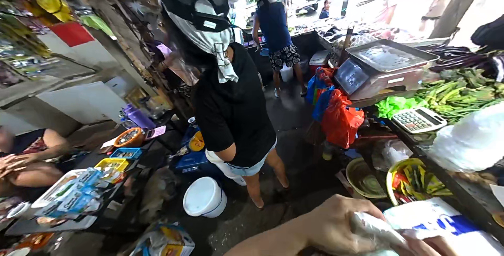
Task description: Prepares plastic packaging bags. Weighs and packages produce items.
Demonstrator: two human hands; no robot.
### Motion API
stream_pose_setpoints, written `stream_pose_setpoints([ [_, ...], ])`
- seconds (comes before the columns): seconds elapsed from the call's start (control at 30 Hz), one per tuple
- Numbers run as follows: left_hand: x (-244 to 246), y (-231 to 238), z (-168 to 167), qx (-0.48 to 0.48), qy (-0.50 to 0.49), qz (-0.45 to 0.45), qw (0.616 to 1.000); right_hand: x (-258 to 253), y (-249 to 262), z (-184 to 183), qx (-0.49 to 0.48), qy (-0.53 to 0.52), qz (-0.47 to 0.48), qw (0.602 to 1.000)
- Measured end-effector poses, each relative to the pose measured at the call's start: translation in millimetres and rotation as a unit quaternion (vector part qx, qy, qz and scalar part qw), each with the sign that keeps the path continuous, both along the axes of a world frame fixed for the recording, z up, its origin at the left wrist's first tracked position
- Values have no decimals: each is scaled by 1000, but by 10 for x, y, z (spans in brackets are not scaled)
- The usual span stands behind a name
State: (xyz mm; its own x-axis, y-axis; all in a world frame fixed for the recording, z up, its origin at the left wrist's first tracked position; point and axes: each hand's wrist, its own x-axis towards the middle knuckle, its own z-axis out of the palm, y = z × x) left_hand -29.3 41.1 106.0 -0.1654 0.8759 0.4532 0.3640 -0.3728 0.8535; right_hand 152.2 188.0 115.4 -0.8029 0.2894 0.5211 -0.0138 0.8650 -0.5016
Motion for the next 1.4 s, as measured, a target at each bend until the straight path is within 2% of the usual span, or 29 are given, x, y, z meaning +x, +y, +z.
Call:
stream_pose_setpoints([
  [0.1,78,101,-39,20,-6,73,997,-6,-7,-31,-20,32,-12,999],
  [0.2,94,181,-2,45,-39,137,989,30,-7,-59,-72,110,22,991],
  [0.27,91,224,13,47,-72,164,983,86,10,-41,-105,97,81,986],
  [0.33,89,259,28,19,-88,189,978,104,-17,3,-117,34,129,984],
  [0.4,84,293,37,-11,-78,197,977,67,-50,40,-71,-60,135,986],
  [0.47,75,325,45,-38,-61,191,979,16,-72,48,6,-110,90,990],
  [0.57,46,331,104,-80,-67,166,981,-32,-75,74,95,-126,26,987],
  [0.73,-13,307,103,-98,-77,162,979,-102,-163,99,181,-143,-58,971],
  [1.0,-103,368,210,-140,19,154,978,-318,-193,286,300,-149,-110,936],
  [1.1,-176,403,298,-87,126,131,980,-341,30,345,325,-124,-27,937],
  [1.2,-294,421,387,-2,210,48,977,-245,220,455,308,-93,77,944],
  [1.3,-326,421,514,56,254,-30,965,-148,317,598,262,-67,163,949],
  [1.4,-323,445,591,112,275,-49,954,-71,332,747,232,-49,199,951],
])
